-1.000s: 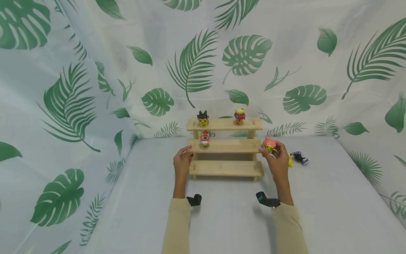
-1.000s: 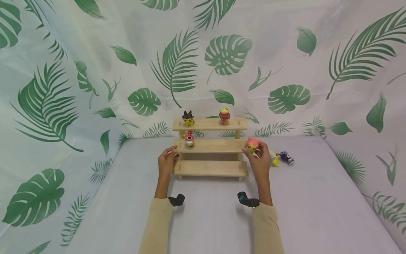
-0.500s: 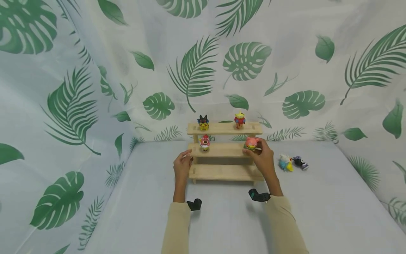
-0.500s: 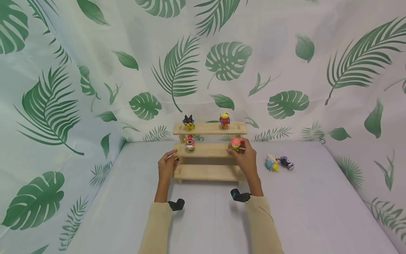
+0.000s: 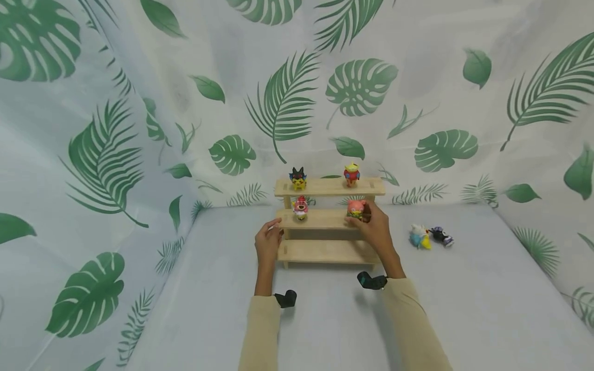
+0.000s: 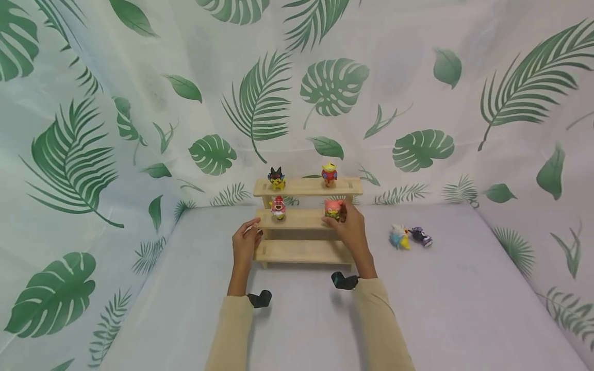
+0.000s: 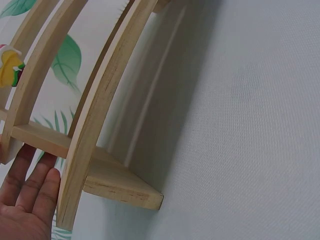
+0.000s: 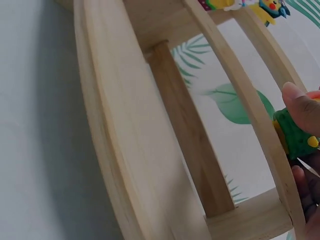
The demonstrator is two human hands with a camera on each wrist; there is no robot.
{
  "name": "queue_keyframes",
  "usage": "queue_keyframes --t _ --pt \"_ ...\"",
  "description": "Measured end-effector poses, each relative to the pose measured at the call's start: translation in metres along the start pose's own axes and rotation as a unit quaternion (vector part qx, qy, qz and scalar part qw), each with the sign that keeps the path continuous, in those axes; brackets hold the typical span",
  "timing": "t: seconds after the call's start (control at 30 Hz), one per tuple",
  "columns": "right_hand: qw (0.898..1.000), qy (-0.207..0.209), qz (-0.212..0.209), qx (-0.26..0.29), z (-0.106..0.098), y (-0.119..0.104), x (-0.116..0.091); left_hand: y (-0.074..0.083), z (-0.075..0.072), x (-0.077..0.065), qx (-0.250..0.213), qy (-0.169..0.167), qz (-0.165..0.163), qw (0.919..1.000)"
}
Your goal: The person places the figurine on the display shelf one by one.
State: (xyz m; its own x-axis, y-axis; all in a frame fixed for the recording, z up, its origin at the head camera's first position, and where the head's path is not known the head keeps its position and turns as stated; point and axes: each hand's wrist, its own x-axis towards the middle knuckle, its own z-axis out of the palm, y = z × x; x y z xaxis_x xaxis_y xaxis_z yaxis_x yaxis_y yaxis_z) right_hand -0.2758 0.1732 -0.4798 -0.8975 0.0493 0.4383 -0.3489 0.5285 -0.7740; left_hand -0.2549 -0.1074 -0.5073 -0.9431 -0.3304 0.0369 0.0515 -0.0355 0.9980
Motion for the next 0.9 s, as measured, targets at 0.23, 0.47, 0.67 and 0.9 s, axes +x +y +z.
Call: queue_keyframes --t 0.23,0.47,0.67,0.9 --pt "0.999 0.005 -0.004 -0.048 0.0037 0.0005 0.0039 0.0034 0.0019 0.0013 -0.004 0.001 0.005 1.0" --pt "1.0 -0.009 -0.006 -0.029 0.0035 -0.0005 0.0022 0.003 0.0017 0.0002 -0.003 0.005 0.007 1.0" --pt "0.998 0.01 -0.027 -0.057 0.005 -0.0005 0.0012 0.0019 0.0016 0.0009 -0.002 0.008 0.007 0.9999" --pt "0.995 0.03 -0.031 -0.092 0.008 -0.0009 0.0002 0.0004 0.0015 0.0016 -0.005 0.01 -0.004 0.9999"
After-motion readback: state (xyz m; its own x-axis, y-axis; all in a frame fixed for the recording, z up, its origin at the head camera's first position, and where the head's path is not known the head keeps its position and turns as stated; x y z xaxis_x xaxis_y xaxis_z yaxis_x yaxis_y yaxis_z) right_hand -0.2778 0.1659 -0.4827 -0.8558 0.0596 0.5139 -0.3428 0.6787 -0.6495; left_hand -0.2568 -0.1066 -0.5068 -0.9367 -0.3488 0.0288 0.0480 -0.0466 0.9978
